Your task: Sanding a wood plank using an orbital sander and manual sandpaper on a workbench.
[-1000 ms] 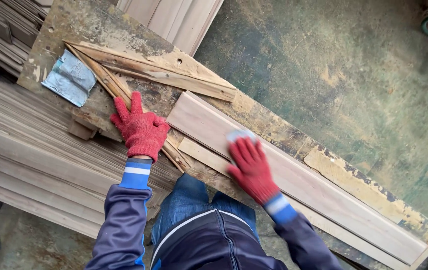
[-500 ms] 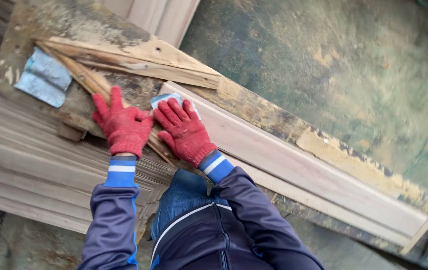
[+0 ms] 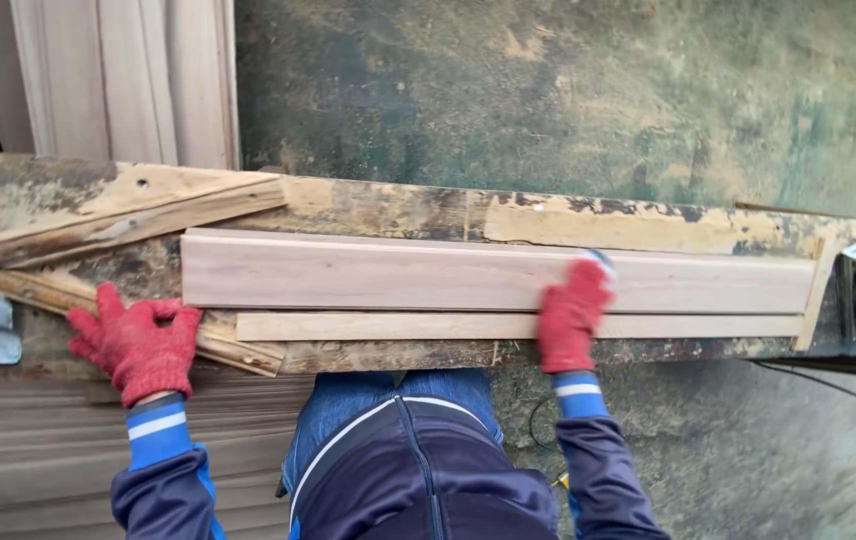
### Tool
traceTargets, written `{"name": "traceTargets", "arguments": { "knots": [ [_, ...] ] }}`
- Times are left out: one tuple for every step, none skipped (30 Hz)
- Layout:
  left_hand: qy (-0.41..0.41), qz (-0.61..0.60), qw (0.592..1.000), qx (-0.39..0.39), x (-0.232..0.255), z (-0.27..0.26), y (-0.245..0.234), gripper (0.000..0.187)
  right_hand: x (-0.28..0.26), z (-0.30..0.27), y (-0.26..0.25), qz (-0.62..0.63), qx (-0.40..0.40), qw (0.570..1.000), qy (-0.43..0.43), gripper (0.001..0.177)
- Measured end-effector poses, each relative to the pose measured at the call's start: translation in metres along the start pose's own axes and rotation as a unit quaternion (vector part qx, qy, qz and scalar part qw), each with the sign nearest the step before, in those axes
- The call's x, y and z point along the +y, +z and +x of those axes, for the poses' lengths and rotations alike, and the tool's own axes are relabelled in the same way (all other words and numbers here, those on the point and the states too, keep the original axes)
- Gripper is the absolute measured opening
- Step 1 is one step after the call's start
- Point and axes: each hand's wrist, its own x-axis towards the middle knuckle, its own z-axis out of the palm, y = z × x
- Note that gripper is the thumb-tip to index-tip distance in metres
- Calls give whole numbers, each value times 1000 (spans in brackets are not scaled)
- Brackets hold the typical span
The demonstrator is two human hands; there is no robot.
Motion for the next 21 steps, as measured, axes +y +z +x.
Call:
{"name": "traceTargets", "arguments": {
  "knots": [
    [0, 20, 1000, 1, 2, 1, 0, 29, -41, -4, -7, 40, 29, 992, -120, 64],
    [-3, 40, 999, 2, 4, -1, -1, 28, -82, -7, -14, 80, 56, 966, -240, 63],
    [4, 43, 999, 2, 1, 2, 1, 28, -127, -8, -21, 81, 57, 967, -233, 63],
    [-2, 47, 999, -13, -3, 3, 3, 29, -171, -12, -31, 150, -18, 941, -303, 71],
    [-8, 52, 998, -27, -8, 4, 4, 30, -215, -21, -45, 218, -91, 899, -369, 81],
    [-3, 54, 998, -25, -9, 3, 7, 30, -227, -15, -51, 220, -88, 900, -366, 81],
    [-5, 60, 998, -22, -12, 3, 10, 31, -240, -10, -57, 204, -68, 890, -402, 76],
    [-12, 66, 998, -19, -17, 0, 11, 31, -255, -6, -63, 187, -51, 876, -441, 72],
    [-12, 70, 997, -18, -10, -1, 7, 31, -224, -2, -61, 190, -51, 876, -440, 72],
    [-23, 47, 998, -19, -4, 0, 3, 24, -193, 0, -59, 202, -58, 892, -399, 68],
    [-33, 24, 999, -19, 1, 1, -1, 22, -164, 2, -56, 213, -65, 907, -358, 66],
    [-39, 21, 999, -22, 10, 2, 0, 22, -115, 1, -44, 210, -69, 905, -362, 66],
    [-16, 24, 999, 28, 16, 3, 1, 30, -67, 2, -31, 128, -16, 944, -305, 67],
    [5, 27, 997, 76, 20, 2, 2, 39, -19, 2, -19, 45, 37, 968, -246, 67],
    [-4, 26, 997, 73, 33, -2, 5, 39, 20, 1, -19, 43, 32, 966, -253, 67],
    [2, -4, 999, 42, 45, 0, 4, 60, 56, 1, -18, 25, -16, 985, -167, 65],
    [8, -35, 999, 12, 57, 2, 3, 83, 92, 2, -17, 6, -64, 995, -80, 63],
    [2, -35, 999, 12, 61, 3, 14, 83, 81, -6, -17, 6, -66, 994, -85, 63],
    [-3, -38, 999, -23, 64, 4, 25, 88, 71, -14, -17, -4, -60, 991, -119, 67],
    [-6, -41, 997, -58, 69, 7, 36, 94, 60, -22, -18, -14, -53, 987, -151, 73],
    [-10, -41, 997, -58, 68, 8, 39, 94, 14, -30, -30, -15, -55, 986, -154, 73]
  ]
}}
